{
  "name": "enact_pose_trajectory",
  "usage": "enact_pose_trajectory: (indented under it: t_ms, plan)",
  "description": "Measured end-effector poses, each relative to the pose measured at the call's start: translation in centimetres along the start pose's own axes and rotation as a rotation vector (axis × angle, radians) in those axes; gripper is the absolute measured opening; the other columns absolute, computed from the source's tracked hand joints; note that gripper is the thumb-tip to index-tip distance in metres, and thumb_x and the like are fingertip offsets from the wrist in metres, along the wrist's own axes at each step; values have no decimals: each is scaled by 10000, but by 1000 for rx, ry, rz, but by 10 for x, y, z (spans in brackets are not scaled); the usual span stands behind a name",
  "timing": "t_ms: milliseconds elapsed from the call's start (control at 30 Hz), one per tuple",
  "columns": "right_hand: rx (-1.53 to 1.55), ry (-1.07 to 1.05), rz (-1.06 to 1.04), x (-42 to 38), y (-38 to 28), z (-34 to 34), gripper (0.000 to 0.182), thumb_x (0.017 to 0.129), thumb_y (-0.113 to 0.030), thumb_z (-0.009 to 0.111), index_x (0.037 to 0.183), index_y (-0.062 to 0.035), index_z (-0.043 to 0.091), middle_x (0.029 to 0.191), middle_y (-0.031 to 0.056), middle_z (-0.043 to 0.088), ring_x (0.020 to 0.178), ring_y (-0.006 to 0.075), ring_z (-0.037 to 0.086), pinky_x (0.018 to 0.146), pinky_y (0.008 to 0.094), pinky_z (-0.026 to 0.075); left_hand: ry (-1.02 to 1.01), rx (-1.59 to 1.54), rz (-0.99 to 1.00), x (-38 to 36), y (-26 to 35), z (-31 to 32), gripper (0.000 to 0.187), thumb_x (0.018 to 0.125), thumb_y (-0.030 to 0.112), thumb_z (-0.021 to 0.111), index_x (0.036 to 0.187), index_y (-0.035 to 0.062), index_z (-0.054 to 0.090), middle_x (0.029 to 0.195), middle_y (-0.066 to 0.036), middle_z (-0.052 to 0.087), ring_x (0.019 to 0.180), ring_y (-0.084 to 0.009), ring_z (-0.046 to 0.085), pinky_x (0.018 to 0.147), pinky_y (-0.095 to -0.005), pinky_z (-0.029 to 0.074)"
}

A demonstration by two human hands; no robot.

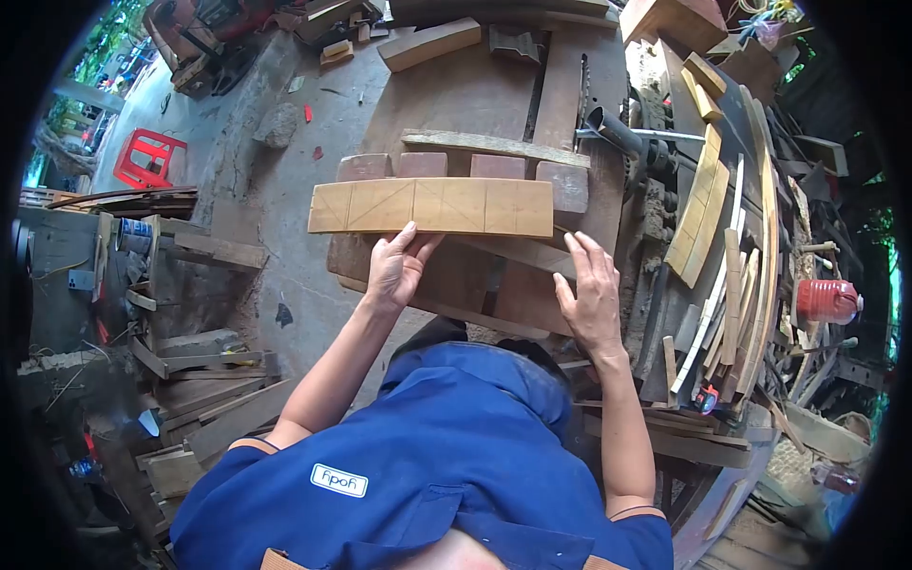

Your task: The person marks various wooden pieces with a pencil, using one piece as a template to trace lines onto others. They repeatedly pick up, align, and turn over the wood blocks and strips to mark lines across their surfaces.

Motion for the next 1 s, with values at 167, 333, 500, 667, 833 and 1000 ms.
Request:
enact_pose_trajectory:
  t_ms: [167,333,500,667,833,1000]
  plan:
    - [-50,-3,-36,-10,-4,28,423,885,-141,707,1294,-55,639,1330,132,581,1253,319,536,1051,450,425,-5,-86,-36,17,-7,-2,330,1010,-25,560,1330,2,483,1259,-162,612,1157,-313,661,1039,-528,571]
    - [-178,87,-48,-1,-6,38,435,886,-185,723,1297,-69,638,1345,128,567,1276,310,514,1060,473,405,46,-20,17,22,0,10,279,1018,-9,562,1285,-63,505,1251,-180,628,1182,-327,652,1080,-514,553]
    - [-163,219,58,13,22,41,312,946,-180,661,1240,-77,687,1263,98,625,1199,301,563,1020,440,448,37,158,91,23,5,10,255,1020,53,610,1241,-54,543,1226,-151,634,1126,-274,675,1018,-441,605]
    - [-168,149,51,42,51,47,243,866,-139,732,1090,-56,688,1157,117,634,1123,316,590,965,458,474,-6,389,93,35,13,14,224,1021,164,654,1072,-54,645,1021,-144,730,906,-243,744,818,-346,656]
    - [-210,5,-145,48,53,40,184,859,-112,718,1010,-57,627,1018,112,645,1047,318,615,903,443,482,-98,652,59,40,13,14,336,1001,288,697,1031,-46,664,835,-122,726,709,-164,718,632,-282,613]
    - [-23,79,-37,27,57,13,88,990,-134,595,1047,-69,608,988,133,680,947,341,668,852,448,490,-556,1672,1101,-24,10,69,305,879,216,772,1156,103,708,1070,-35,713,888,-189,660,770,-326,576]
Point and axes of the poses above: each hand's wrist, its own x-axis towards the middle knuckle, its own z-axis out of the palm, y = z × x, the point moved 5 cm from there along x, towards the middle knuckle
